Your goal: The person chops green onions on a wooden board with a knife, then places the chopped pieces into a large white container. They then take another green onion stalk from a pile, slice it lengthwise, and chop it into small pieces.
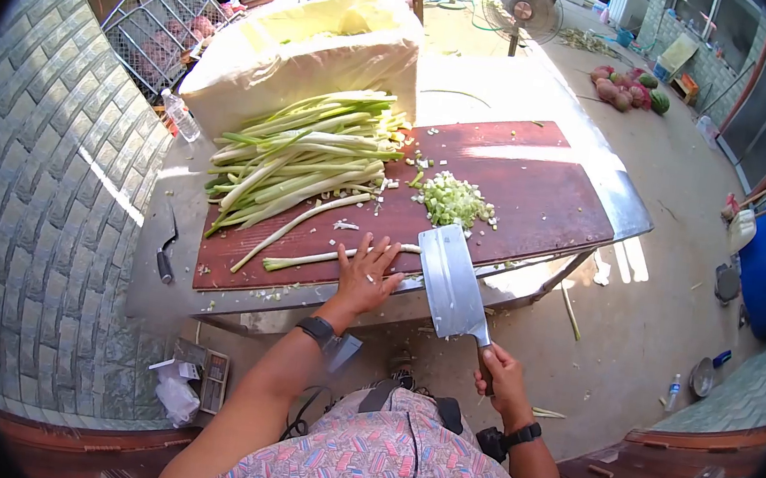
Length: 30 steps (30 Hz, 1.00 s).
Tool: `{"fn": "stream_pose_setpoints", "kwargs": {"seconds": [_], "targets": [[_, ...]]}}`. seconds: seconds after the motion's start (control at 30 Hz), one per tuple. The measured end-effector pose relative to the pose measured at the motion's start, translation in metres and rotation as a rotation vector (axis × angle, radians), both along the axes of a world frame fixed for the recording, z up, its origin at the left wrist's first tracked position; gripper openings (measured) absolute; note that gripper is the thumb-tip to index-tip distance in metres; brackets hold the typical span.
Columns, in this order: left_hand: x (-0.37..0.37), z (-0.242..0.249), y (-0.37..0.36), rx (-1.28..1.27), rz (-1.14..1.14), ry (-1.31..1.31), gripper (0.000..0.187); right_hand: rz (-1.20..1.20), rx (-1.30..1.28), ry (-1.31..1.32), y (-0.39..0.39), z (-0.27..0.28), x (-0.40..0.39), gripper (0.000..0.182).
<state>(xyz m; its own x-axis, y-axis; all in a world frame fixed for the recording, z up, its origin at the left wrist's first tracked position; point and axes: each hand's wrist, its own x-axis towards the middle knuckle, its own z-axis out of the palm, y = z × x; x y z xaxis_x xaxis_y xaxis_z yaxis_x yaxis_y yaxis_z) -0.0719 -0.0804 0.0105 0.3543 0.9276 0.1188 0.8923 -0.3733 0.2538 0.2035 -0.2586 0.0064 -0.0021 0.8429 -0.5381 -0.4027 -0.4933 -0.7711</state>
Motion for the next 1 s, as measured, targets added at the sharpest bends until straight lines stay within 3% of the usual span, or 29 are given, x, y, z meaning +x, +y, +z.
{"fn": "stream_pose_setpoints", "kwargs": {"seconds": [0.37, 0.47, 1.0], "targets": [[0.011, 0.002, 0.000, -0.079, 0.031, 0.053, 0.064, -0.014, 0.024, 0.030, 0.004, -0.005, -0.004, 0.038], [0.017, -0.011, 0.002, 0.016, -0.039, -0.049, 0.067, -0.036, 0.021, 0.042, 0.002, -0.006, -0.007, 0.038], [0.017, 0.004, 0.005, -0.100, -0.053, 0.092, 0.067, -0.034, 0.000, 0.202, -0.010, -0.019, -0.004, 0.033]]}}
